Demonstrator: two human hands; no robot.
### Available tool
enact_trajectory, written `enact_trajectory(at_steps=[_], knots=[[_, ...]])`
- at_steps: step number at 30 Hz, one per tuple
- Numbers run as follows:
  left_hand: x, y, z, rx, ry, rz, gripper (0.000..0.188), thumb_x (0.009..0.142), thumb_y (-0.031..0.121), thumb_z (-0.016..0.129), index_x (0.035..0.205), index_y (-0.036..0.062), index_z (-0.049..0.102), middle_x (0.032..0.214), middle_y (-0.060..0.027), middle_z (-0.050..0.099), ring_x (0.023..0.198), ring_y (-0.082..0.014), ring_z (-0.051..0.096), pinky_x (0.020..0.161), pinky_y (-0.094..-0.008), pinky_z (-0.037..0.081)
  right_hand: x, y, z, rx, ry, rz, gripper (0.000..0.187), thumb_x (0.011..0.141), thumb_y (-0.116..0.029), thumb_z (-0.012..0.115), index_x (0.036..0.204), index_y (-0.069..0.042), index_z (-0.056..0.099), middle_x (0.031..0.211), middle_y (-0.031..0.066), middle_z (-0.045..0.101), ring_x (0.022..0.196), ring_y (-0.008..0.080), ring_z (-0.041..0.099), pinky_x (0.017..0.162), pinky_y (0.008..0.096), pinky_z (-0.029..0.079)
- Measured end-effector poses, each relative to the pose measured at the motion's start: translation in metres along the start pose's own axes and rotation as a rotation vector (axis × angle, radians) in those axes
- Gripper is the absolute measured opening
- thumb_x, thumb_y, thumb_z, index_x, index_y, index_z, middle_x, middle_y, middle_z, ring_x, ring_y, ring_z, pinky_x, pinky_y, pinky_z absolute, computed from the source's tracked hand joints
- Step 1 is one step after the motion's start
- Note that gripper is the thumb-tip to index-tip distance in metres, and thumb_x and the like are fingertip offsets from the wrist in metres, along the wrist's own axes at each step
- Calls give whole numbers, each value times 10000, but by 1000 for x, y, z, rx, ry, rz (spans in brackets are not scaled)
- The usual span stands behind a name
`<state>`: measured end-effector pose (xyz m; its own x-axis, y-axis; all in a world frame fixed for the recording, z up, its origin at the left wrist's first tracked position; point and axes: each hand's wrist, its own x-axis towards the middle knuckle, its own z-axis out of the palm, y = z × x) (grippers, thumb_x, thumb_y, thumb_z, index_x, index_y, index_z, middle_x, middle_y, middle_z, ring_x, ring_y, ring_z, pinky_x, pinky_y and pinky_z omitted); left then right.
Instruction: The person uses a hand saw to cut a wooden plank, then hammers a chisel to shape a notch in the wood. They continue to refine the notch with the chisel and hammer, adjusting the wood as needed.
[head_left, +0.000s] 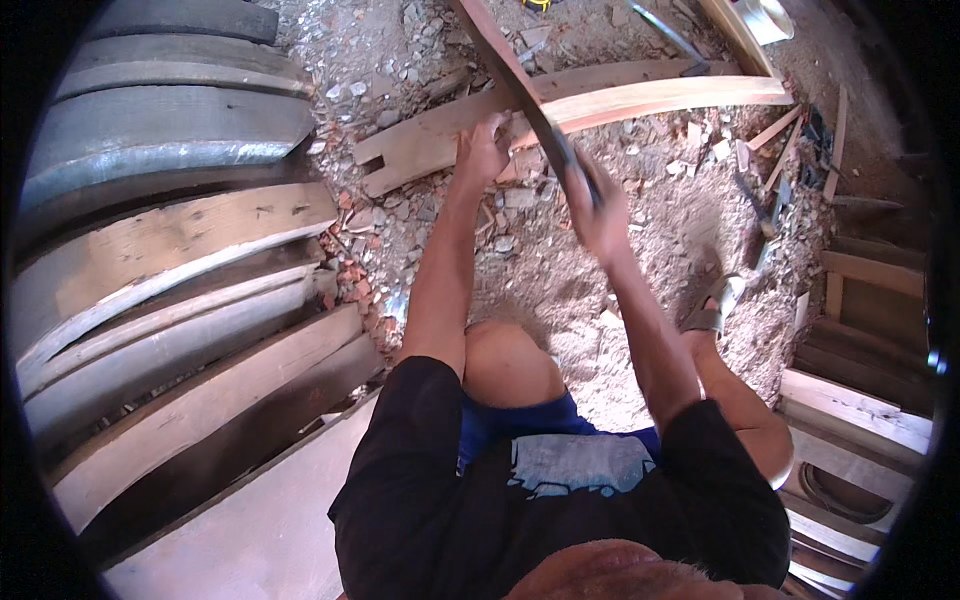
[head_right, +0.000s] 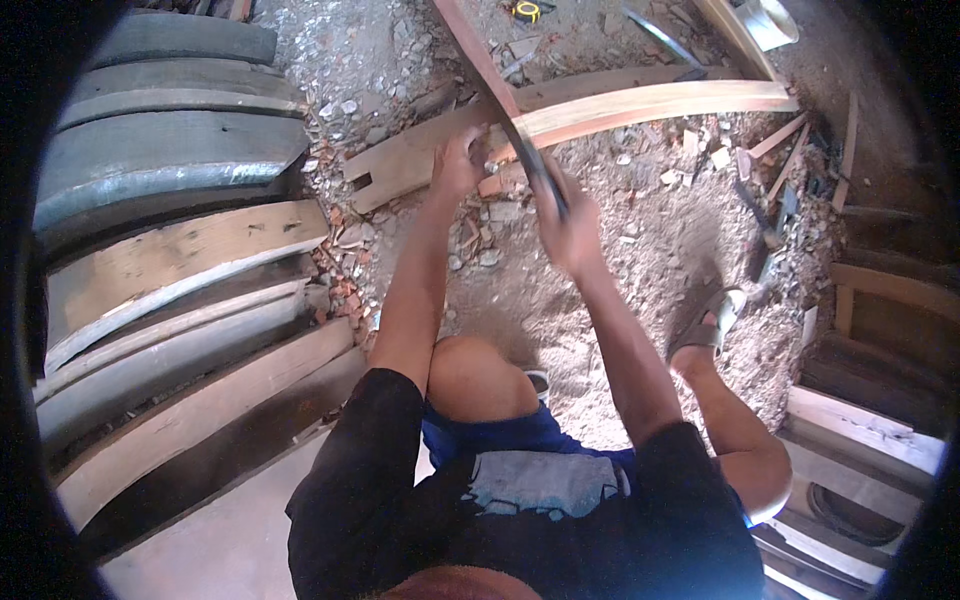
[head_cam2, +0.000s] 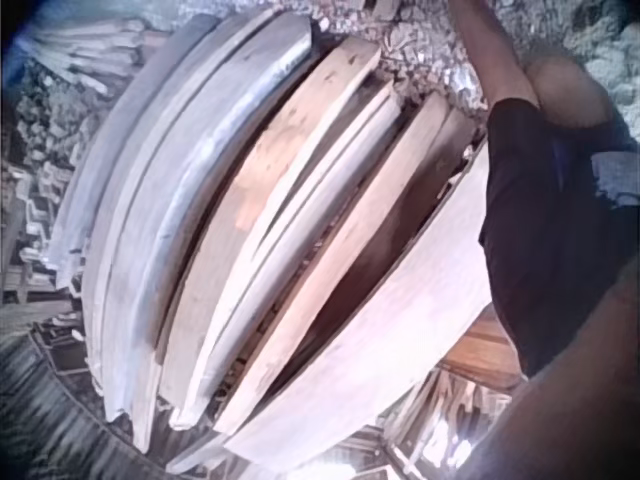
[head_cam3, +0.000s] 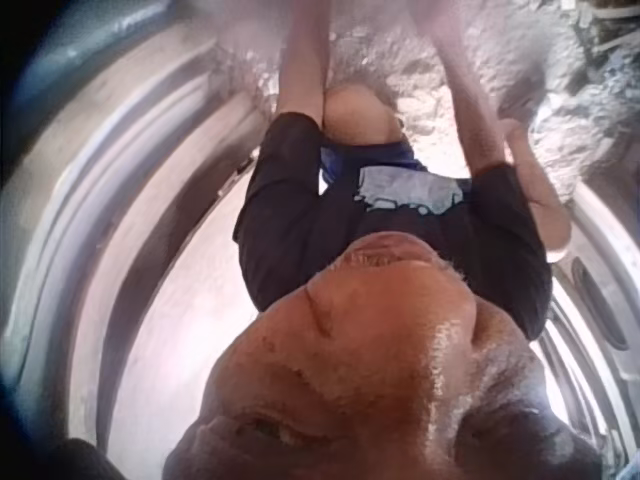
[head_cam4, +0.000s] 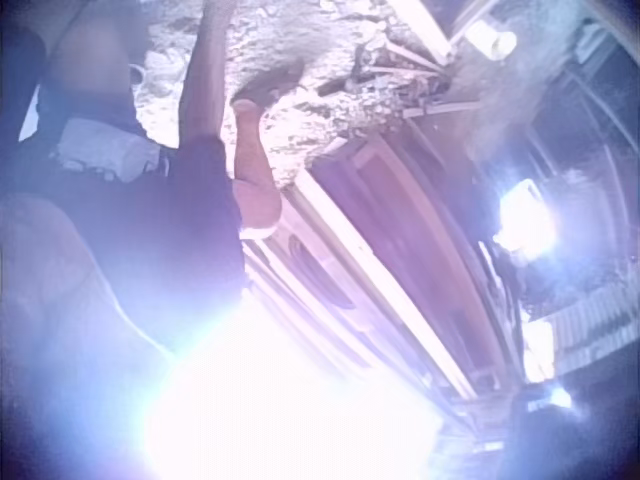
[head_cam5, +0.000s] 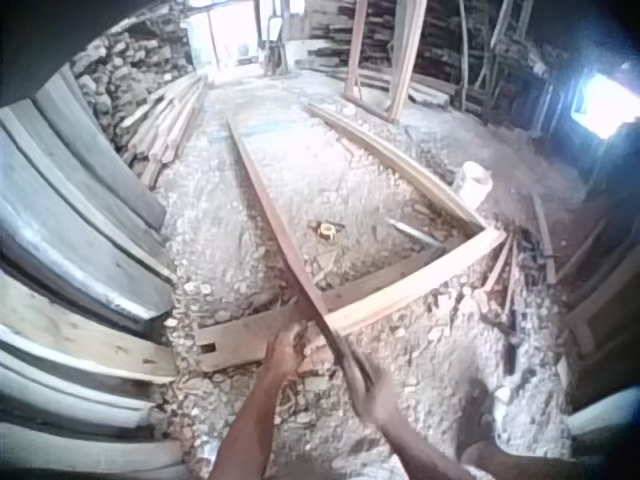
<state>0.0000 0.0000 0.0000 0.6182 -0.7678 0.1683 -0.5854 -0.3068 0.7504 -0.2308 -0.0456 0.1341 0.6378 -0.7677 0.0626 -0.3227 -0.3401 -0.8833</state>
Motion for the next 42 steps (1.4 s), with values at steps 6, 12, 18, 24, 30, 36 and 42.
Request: enact_trajectory(at_steps=[6,12,18,24,30,36,42], knots=[[-11,-6,15,33,67,67,435,875,133,780,1300,101,692,1147,-186,750,1042,-364,732,932,-440,563,-130,19,-42,-71,41,-11,439,1055,-194,612,1380,100,586,1328,284,668,1248,312,664,1016,416,521],[-7,0,-1,25,-84,-33,451,888,118,760,1333,98,683,1178,-181,746,1047,-382,724,940,-445,560,99,14,55,-23,45,-159,423,1039,-236,626,1339,62,629,962,226,740,889,172,680,819,329,549],[-8,13,-5,9,-67,-102,485,877,138,791,1349,142,683,1177,-184,745,1038,-407,717,940,-457,559,-128,20,-44,-40,1,117,424,1077,-150,537,1421,98,553,1237,268,705,1047,257,723,919,353,559],[-9,8,5,121,7,-37,525,859,40,714,1376,120,671,1121,-209,750,1037,-377,725,951,-454,548,-3,43,29,117,108,-23,458,1053,-249,604,1360,90,605,1117,258,737,1014,238,714,897,349,547],[-7,17,-8,21,-53,-60,518,873,104,762,1382,144,674,1161,-202,750,1043,-343,731,964,-433,545,3,30,8,49,-33,-69,463,1046,-233,616,1354,111,596,1164,287,727,1075,242,722,902,365,561],[-6,6,5,27,-40,-101,510,889,127,762,1389,146,663,1169,-207,740,1046,-355,732,940,-435,558,-156,24,-51,-130,52,-165,488,1055,-190,596,1441,102,536,1285,290,686,1110,285,725,924,393,570],[-6,10,1,28,-83,-121,458,858,98,717,1315,124,707,1119,-192,749,1042,-388,716,929,-461,562,48,47,44,84,154,-165,456,1048,-270,616,1336,83,634,1083,215,746,970,208,693,852,348,555]])
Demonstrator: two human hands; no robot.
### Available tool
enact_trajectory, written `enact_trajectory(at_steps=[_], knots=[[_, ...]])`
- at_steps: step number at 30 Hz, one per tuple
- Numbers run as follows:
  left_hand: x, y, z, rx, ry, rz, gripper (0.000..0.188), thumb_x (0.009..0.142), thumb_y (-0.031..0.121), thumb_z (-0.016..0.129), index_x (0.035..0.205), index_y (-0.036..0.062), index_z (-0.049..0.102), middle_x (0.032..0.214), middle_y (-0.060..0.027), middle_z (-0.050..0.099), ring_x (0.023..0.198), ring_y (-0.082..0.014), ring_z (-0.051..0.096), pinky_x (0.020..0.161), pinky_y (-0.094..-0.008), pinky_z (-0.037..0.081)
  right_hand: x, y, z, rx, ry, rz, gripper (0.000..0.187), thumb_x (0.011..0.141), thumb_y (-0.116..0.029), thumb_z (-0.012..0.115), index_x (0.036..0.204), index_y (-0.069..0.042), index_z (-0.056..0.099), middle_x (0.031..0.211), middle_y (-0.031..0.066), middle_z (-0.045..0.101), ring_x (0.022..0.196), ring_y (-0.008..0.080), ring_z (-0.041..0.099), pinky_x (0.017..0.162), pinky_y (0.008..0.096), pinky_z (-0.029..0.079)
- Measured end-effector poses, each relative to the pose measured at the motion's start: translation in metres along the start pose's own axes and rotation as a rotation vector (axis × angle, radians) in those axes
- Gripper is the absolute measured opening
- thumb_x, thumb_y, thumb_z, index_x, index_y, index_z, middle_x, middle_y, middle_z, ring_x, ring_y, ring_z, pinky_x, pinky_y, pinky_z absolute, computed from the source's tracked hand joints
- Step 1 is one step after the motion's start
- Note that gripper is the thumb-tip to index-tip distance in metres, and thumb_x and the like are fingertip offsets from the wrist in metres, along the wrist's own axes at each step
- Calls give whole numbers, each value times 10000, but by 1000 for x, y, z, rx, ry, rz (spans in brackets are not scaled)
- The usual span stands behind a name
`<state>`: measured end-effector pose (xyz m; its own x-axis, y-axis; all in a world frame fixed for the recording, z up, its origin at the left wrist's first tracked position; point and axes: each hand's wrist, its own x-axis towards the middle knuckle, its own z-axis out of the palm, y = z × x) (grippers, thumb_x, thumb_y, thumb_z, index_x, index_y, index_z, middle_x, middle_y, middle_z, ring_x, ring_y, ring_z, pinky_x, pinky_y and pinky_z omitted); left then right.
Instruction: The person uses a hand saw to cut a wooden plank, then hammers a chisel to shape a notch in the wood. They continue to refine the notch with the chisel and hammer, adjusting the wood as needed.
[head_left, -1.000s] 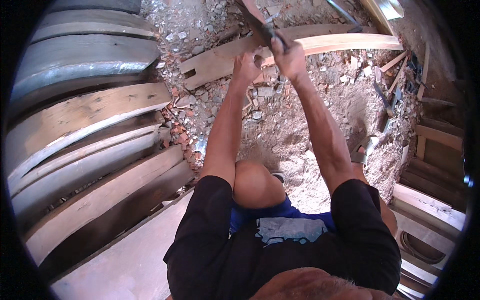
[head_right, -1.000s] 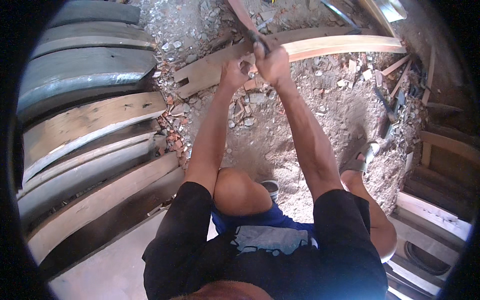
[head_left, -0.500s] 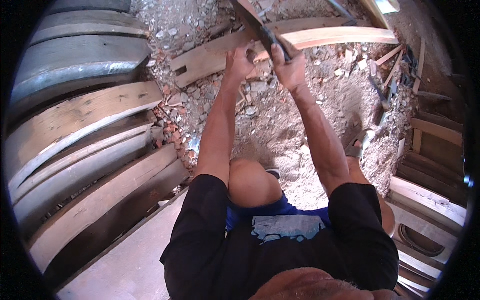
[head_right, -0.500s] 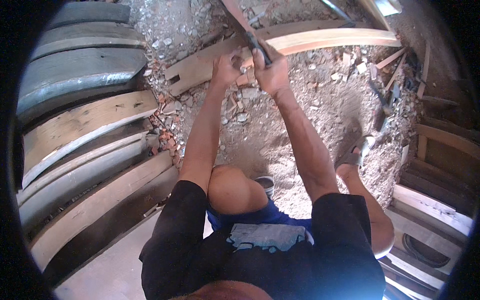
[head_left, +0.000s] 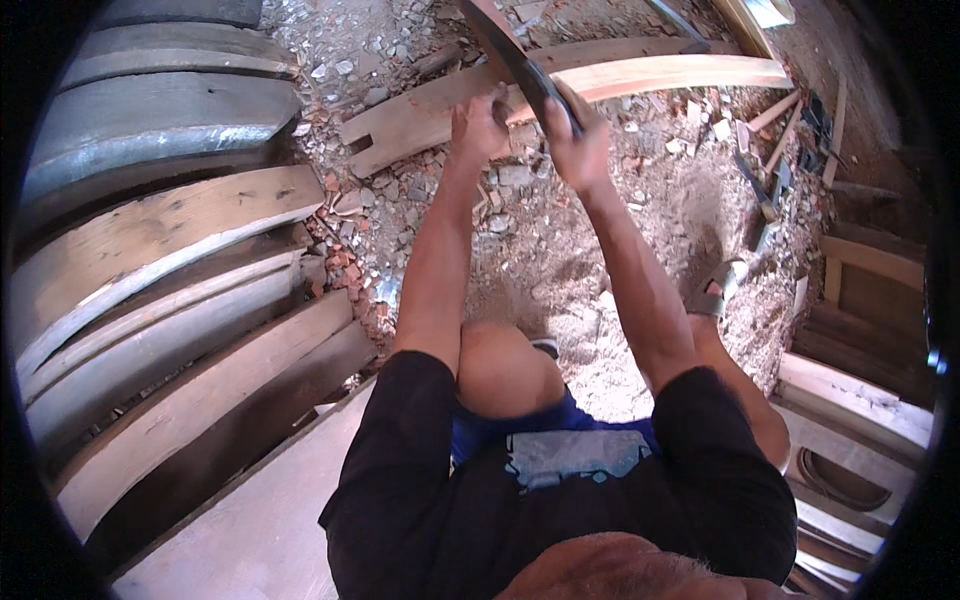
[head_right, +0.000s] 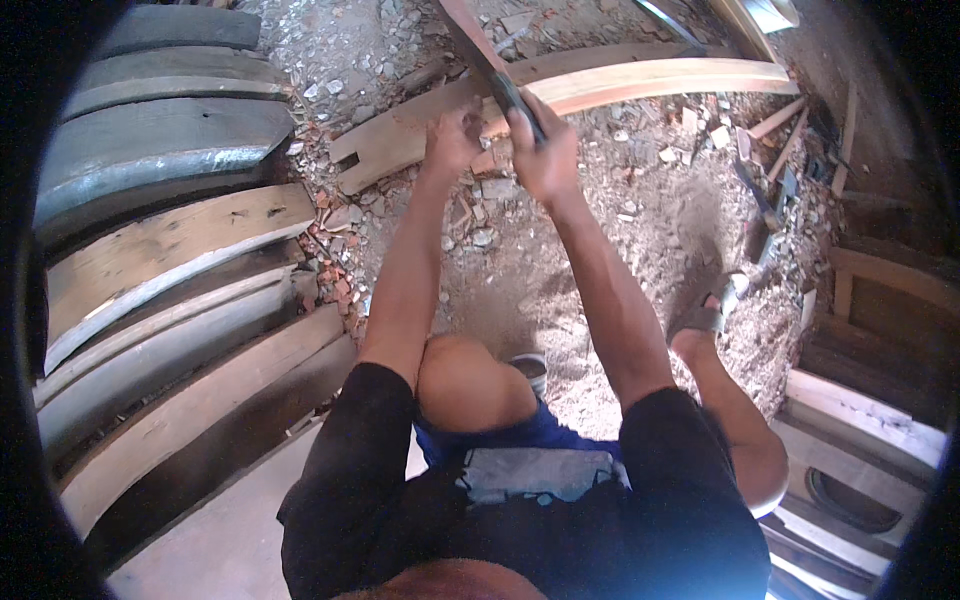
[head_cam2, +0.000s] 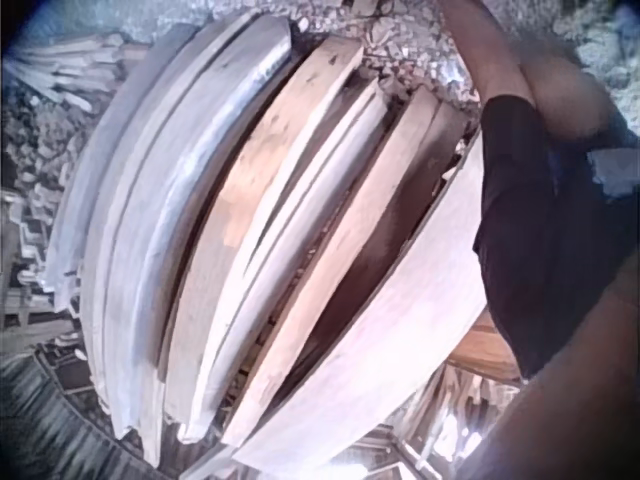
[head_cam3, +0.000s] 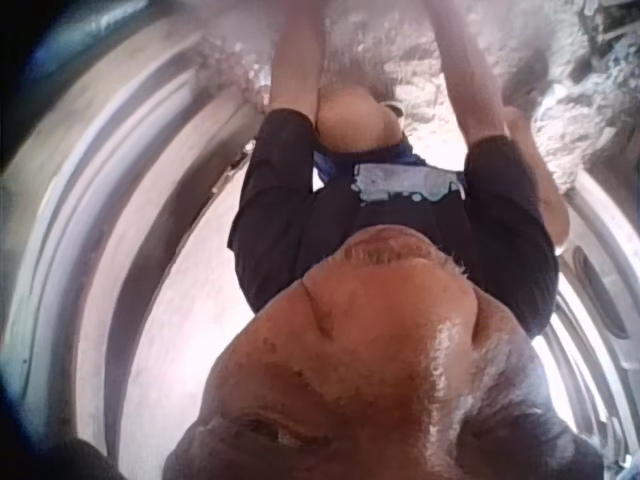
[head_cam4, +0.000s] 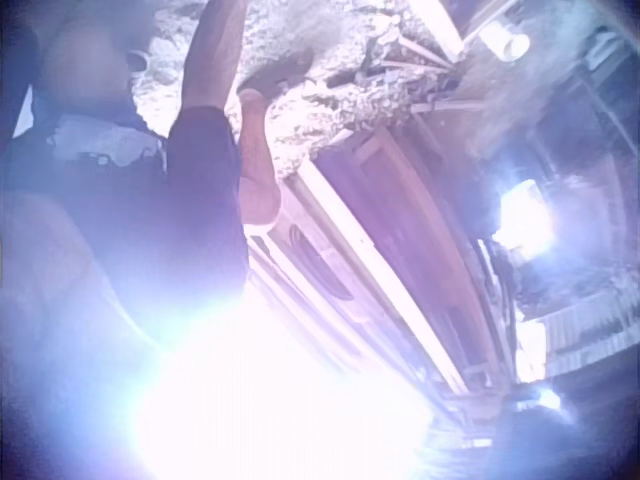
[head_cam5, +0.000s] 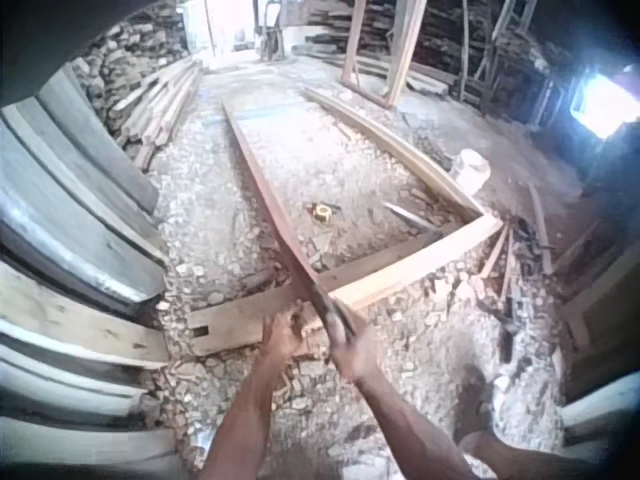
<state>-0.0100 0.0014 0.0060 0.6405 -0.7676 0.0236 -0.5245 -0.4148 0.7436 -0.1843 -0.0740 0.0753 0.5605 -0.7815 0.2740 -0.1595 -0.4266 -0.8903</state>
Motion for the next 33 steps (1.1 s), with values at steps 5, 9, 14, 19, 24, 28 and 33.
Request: enact_trajectory(at_steps=[5,9,14,19,24,28,33], knots=[[-2,7,-3,64,23,21,554,867,176,811,1400,156,660,1146,-176,753,1032,-330,731,972,-415,554,-78,-36,-61,3,-110,40,484,1049,-223,617,1409,96,563,1152,241,735,1039,236,718,888,348,555],[-2,9,-3,-29,-12,-85,544,895,171,788,1420,157,644,1220,-203,732,1128,-353,707,1029,-425,528,-171,-83,-115,-29,-85,67,466,1067,-190,571,1430,102,549,1275,258,691,1131,273,696,950,365,542],[-1,16,-11,23,-43,-85,484,886,102,745,1365,112,677,1207,-211,734,1118,-355,715,987,-433,545,-54,-12,-34,45,19,-15,431,1047,-243,629,1330,82,638,1099,258,745,990,242,719,857,360,557],[-3,19,-13,-53,-44,-63,469,876,108,762,1339,80,691,1192,-197,744,1084,-332,730,974,-414,553,-13,18,-16,130,-96,67,438,1030,-221,648,1339,89,628,1132,271,745,1039,234,720,902,353,553],[1,6,-4,-75,27,-29,471,881,139,795,1340,104,696,1206,-194,740,1061,-338,730,961,-423,553,-138,-62,-106,-50,-138,213,479,1049,-192,611,1438,80,549,1117,228,713,976,232,696,851,369,561],[3,-1,5,1,8,-41,480,878,129,780,1349,104,690,1202,-202,738,1058,-350,729,969,-439,547,-150,-87,-114,-82,-123,74,430,1066,-197,568,1417,51,578,1348,269,665,1243,303,672,998,399,543],[2,1,0,-63,-12,-72,425,855,112,747,1280,111,731,1094,-191,765,1003,-387,738,914,-453,583,45,-22,26,-93,-23,-179,355,1036,-214,627,1265,56,660,867,221,704,809,174,656,751,344,541]])
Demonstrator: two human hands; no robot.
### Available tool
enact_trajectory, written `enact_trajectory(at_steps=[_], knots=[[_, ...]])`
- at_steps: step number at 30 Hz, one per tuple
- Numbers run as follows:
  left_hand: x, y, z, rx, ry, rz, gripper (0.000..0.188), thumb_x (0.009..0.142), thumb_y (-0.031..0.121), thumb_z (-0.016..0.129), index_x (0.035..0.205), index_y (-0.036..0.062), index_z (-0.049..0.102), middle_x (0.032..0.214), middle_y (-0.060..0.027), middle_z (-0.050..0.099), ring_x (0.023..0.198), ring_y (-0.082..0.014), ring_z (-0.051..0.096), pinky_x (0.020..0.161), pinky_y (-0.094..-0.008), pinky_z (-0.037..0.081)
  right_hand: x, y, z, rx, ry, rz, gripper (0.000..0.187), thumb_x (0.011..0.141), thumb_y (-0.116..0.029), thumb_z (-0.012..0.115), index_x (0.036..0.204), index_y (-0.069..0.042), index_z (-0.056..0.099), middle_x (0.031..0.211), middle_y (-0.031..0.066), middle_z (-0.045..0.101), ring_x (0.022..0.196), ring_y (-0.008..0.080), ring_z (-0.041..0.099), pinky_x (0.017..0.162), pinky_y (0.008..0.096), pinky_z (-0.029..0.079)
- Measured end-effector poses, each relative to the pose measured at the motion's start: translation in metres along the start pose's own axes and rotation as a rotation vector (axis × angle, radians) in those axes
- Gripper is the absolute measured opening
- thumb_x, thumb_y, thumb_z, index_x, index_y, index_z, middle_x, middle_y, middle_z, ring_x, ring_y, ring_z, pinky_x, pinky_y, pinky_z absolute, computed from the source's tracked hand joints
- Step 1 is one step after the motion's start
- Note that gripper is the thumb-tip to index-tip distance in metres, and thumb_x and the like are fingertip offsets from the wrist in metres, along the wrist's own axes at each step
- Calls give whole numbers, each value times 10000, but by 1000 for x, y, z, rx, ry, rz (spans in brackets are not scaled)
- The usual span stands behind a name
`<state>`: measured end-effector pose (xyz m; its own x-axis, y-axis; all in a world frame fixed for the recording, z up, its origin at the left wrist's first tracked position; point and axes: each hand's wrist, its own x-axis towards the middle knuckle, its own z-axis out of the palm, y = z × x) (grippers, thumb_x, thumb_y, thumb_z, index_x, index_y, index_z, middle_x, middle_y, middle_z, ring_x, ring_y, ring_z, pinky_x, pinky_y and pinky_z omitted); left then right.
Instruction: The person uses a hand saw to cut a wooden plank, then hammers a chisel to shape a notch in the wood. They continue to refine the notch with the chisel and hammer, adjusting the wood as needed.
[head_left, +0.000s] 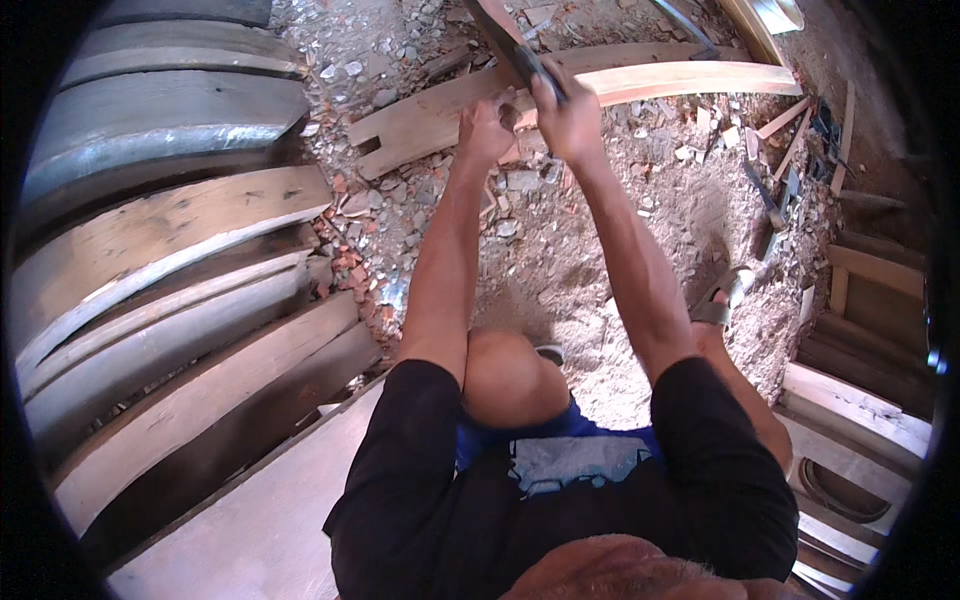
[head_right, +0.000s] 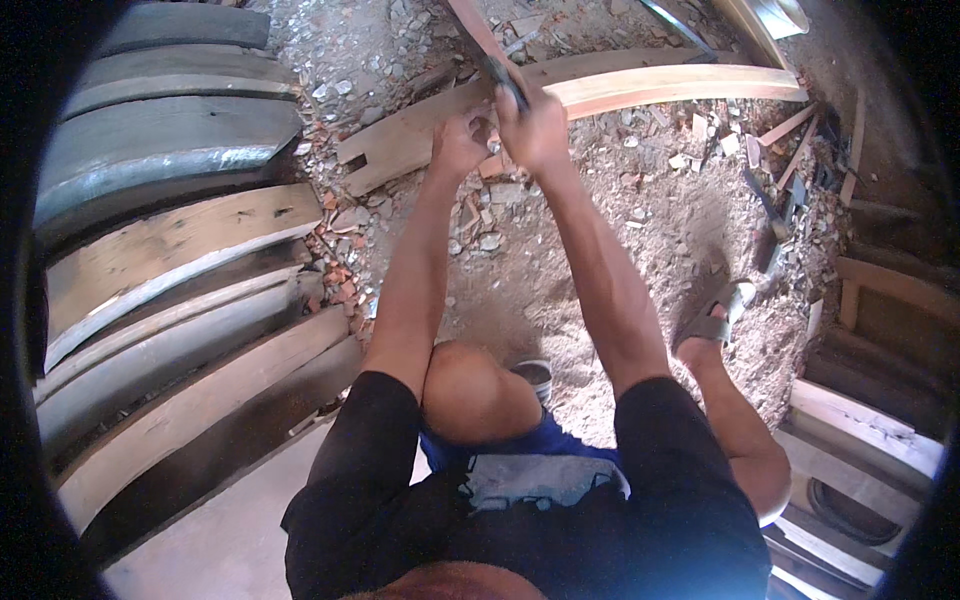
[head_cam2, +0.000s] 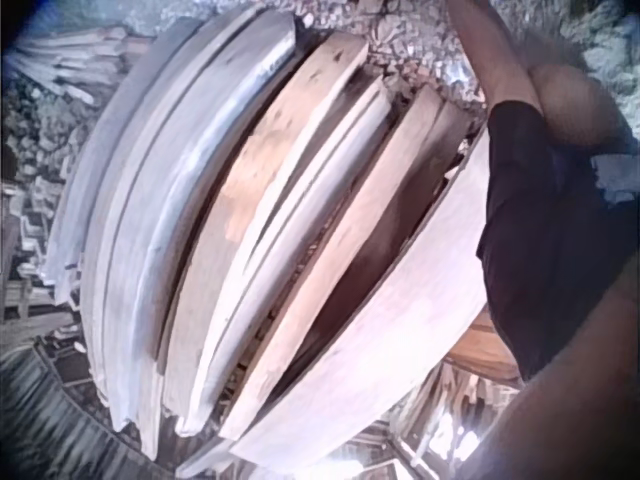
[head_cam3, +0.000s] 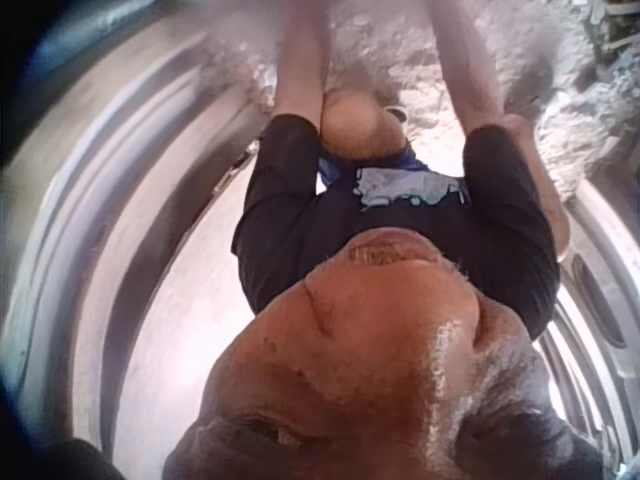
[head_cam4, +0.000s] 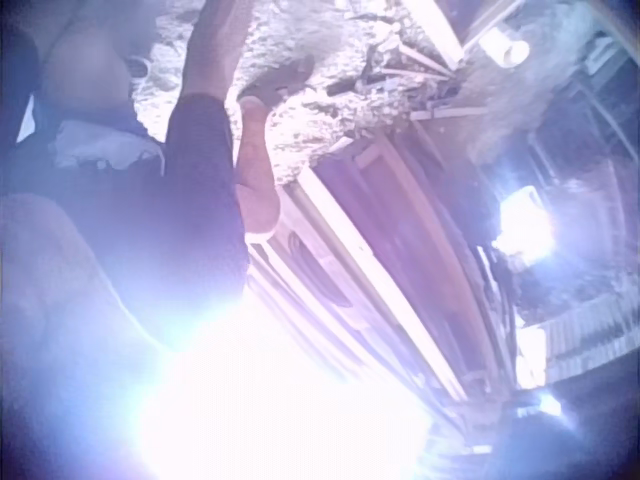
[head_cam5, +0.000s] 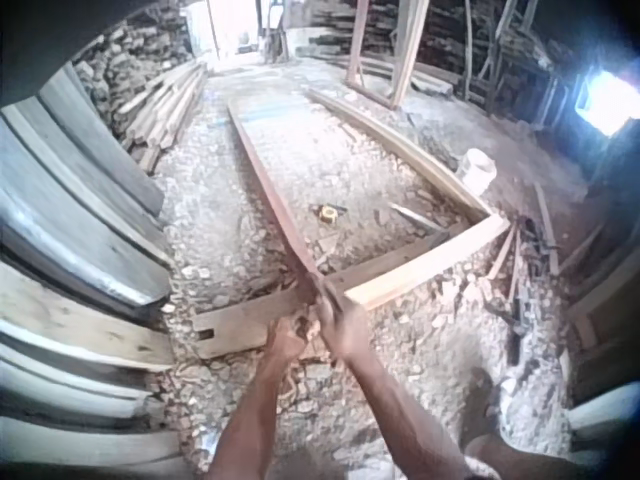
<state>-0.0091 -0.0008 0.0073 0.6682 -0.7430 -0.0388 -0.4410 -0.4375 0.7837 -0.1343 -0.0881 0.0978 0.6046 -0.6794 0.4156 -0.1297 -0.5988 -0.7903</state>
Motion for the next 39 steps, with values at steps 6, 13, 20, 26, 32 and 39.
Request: enact_trajectory(at_steps=[6,13,20,26,32,39], knots=[[-2,-5,-3,2,92,130,416,871,122,778,1284,120,725,1141,-208,749,1017,-366,742,888,-447,580,-147,-28,-105,109,-153,404,455,1063,-179,596,1409,114,559,1207,235,714,1022,204,706,867,344,562],[-3,-16,5,59,14,102,501,847,132,806,1335,104,695,1152,-199,748,1041,-360,737,928,-451,562,-109,-27,-64,25,-49,253,441,1050,-196,601,1373,103,587,1099,231,740,965,219,723,836,332,555],[3,-6,-7,-41,38,91,499,844,120,816,1330,129,702,1087,-157,770,958,-282,752,868,-411,575,-96,-10,-66,76,-110,212,451,1048,-207,610,1377,101,586,1065,242,750,971,194,703,869,347,554],[2,-32,19,109,105,170,482,847,117,799,1317,151,694,1058,-168,752,945,-319,731,878,-426,574,-203,-62,-126,-25,-41,137,474,1072,-202,564,1426,112,533,1248,252,704,1105,255,706,908,371,557],[3,-22,10,-31,90,187,433,859,97,769,1288,114,715,1140,-175,758,1052,-349,734,955,-430,558,-33,15,-13,79,-22,56,440,1041,-208,626,1380,71,594,897,154,714,769,166,654,701,325,539],[-4,4,-8,-11,26,59,432,870,126,755,1299,121,706,1179,-207,736,1067,-398,718,947,-473,568,-208,-65,-142,-41,-113,155,467,1062,-179,579,1424,113,531,1268,283,687,1127,283,710,933,370,560]])
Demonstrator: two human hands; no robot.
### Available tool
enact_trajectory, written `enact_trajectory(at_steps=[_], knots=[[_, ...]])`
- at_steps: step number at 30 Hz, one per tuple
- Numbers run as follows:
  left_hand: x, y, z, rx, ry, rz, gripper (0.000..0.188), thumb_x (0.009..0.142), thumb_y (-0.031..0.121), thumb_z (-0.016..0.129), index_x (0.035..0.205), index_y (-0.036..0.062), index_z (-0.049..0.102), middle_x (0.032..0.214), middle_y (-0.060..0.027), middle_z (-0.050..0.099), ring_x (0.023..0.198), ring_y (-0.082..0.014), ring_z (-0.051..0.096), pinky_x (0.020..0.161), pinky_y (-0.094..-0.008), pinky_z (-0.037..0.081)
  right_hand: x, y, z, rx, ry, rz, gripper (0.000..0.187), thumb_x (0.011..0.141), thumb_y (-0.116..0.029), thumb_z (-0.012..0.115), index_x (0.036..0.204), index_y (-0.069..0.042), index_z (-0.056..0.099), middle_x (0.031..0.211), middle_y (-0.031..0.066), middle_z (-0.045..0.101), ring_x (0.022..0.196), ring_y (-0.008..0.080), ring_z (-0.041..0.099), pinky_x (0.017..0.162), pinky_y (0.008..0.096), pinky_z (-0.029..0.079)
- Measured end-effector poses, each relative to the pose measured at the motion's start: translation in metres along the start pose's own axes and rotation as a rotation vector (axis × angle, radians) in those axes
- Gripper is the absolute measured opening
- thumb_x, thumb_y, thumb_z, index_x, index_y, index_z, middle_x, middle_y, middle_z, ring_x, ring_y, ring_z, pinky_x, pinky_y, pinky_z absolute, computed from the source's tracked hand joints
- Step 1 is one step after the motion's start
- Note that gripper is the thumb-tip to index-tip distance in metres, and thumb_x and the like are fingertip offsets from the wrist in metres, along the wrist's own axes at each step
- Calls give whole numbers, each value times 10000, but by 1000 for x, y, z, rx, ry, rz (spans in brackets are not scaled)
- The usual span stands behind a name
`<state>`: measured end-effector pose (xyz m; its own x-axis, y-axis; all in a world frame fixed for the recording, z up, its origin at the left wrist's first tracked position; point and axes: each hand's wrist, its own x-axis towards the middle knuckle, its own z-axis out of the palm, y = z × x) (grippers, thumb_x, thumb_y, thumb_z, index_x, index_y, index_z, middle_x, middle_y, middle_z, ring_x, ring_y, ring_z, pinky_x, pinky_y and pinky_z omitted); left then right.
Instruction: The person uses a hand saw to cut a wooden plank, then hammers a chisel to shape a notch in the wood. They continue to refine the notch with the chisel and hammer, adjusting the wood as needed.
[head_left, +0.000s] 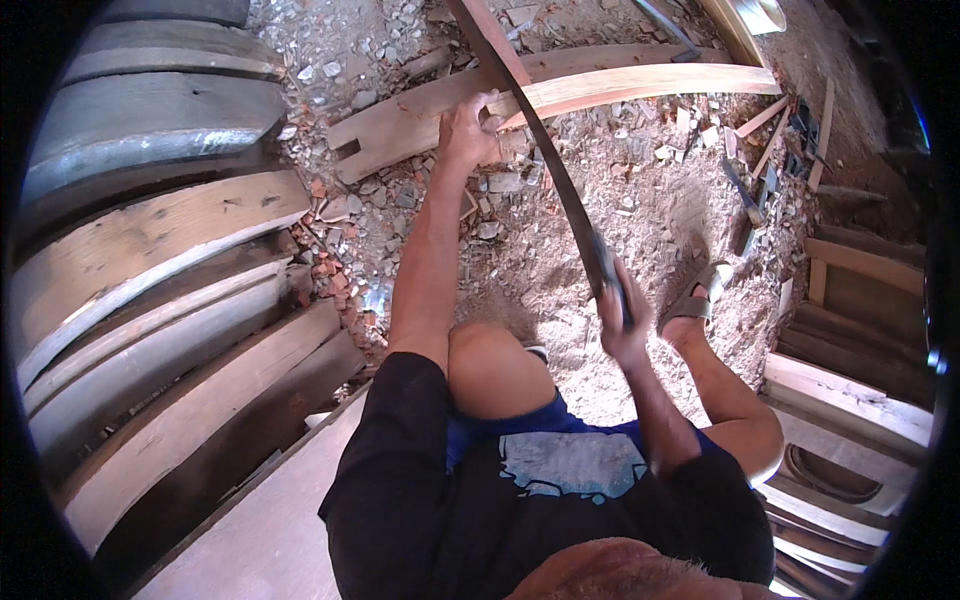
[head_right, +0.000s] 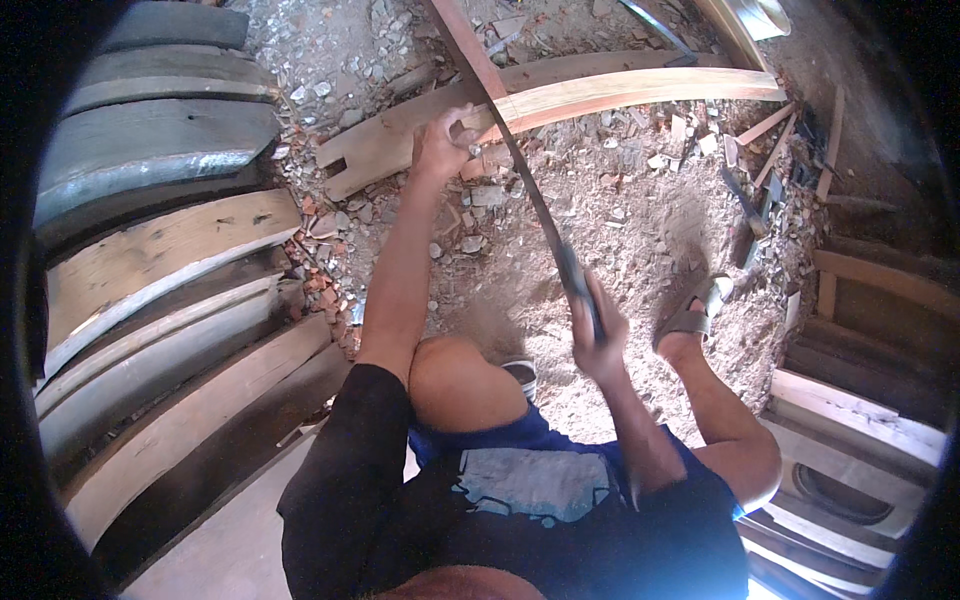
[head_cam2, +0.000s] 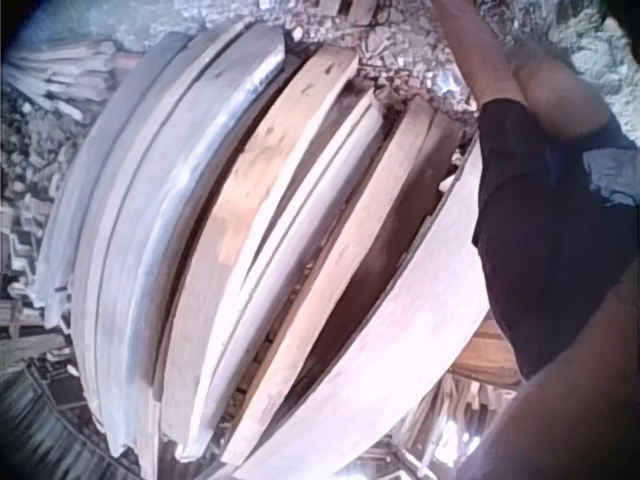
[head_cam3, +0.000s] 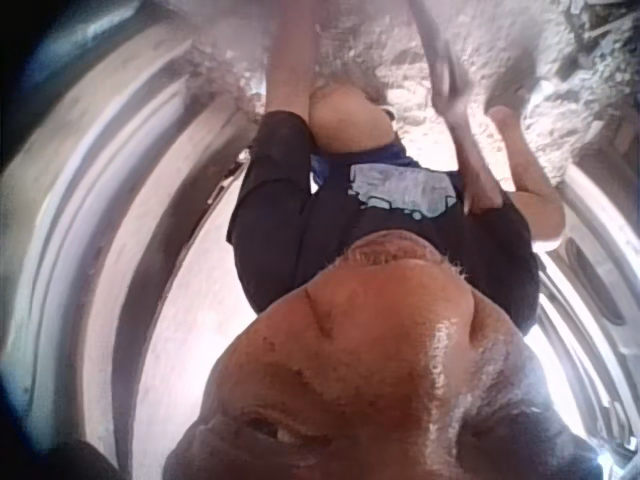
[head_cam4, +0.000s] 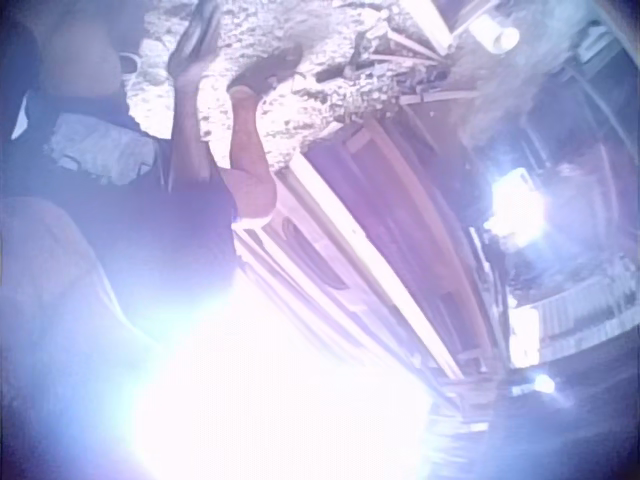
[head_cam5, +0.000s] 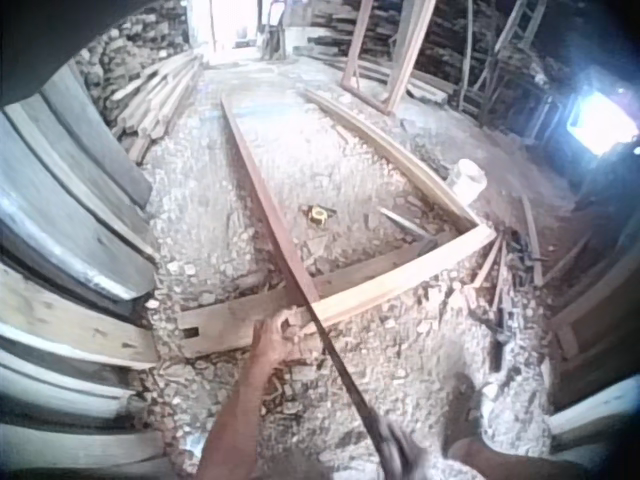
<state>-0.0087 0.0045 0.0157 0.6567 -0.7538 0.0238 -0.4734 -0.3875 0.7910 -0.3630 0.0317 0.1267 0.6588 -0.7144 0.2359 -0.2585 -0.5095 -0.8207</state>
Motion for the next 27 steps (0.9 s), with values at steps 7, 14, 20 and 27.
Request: enact_trajectory(at_steps=[7,14,20,27], knots=[[6,-5,4,45,-6,-1,459,861,126,759,1314,98,694,1144,-180,754,1059,-364,727,958,-460,565,172,44,103,25,116,-102,450,1045,-224,621,1396,57,589,940,160,733,845,173,686,747,333,542],[-2,13,-8,-2,-75,-113,508,890,126,802,1381,141,670,1197,-184,748,1088,-319,728,973,-418,555,62,14,27,183,-68,269,478,1063,-206,583,1444,80,550,1080,174,731,942,194,694,816,330,560],[2,-6,10,118,41,42,459,872,88,767,1324,91,690,1117,-210,747,1031,-341,733,929,-427,554,60,7,35,19,33,23,453,1061,-189,574,1426,80,565,1253,256,714,1136,255,712,929,361,558],[2,1,0,-61,-13,-18,425,866,99,736,1291,126,729,1098,-199,759,1069,-357,727,976,-444,550,160,54,88,98,32,-96,442,1031,-240,630,1341,76,612,1072,285,733,954,269,748,837,368,556]])
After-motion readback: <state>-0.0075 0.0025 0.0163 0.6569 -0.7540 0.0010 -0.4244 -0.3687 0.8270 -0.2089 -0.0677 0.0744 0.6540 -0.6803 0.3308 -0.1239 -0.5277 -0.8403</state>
